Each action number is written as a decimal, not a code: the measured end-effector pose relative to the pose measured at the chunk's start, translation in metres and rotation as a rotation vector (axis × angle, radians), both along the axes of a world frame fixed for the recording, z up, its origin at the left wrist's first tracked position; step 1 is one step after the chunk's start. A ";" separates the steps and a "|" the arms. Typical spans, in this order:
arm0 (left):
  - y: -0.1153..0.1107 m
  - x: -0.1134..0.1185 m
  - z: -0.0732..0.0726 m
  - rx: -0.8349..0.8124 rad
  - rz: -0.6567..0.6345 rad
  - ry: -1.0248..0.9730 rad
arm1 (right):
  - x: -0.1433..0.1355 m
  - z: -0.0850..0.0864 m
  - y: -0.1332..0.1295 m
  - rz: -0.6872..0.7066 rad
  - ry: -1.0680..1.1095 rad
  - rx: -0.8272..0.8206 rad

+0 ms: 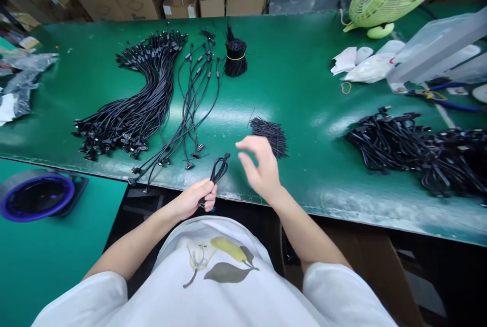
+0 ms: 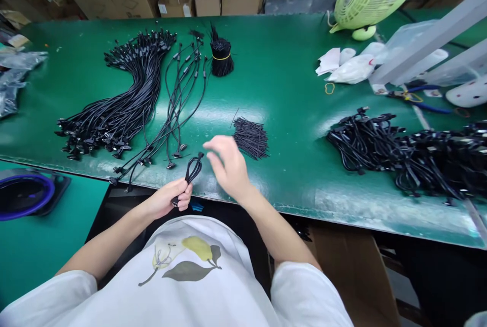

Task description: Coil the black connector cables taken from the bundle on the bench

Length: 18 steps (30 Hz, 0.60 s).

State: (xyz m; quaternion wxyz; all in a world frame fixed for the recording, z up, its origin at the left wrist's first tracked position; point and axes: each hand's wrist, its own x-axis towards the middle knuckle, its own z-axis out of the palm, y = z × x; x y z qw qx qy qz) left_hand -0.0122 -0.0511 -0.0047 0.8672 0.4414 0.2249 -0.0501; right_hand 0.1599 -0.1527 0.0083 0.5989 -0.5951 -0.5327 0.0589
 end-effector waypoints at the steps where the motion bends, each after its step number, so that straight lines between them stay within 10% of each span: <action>1: 0.003 -0.001 -0.002 0.065 -0.020 0.010 | 0.001 0.001 -0.007 0.055 -0.267 -0.062; 6: 0.009 -0.004 -0.003 0.349 -0.364 0.032 | -0.014 -0.011 -0.027 0.310 -1.013 -0.383; 12: -0.003 -0.003 0.006 0.758 -0.532 0.156 | -0.020 -0.030 -0.037 0.380 -1.060 -0.591; 18: -0.001 -0.001 -0.005 0.775 -0.578 0.148 | -0.021 -0.029 -0.041 0.393 -0.977 -0.720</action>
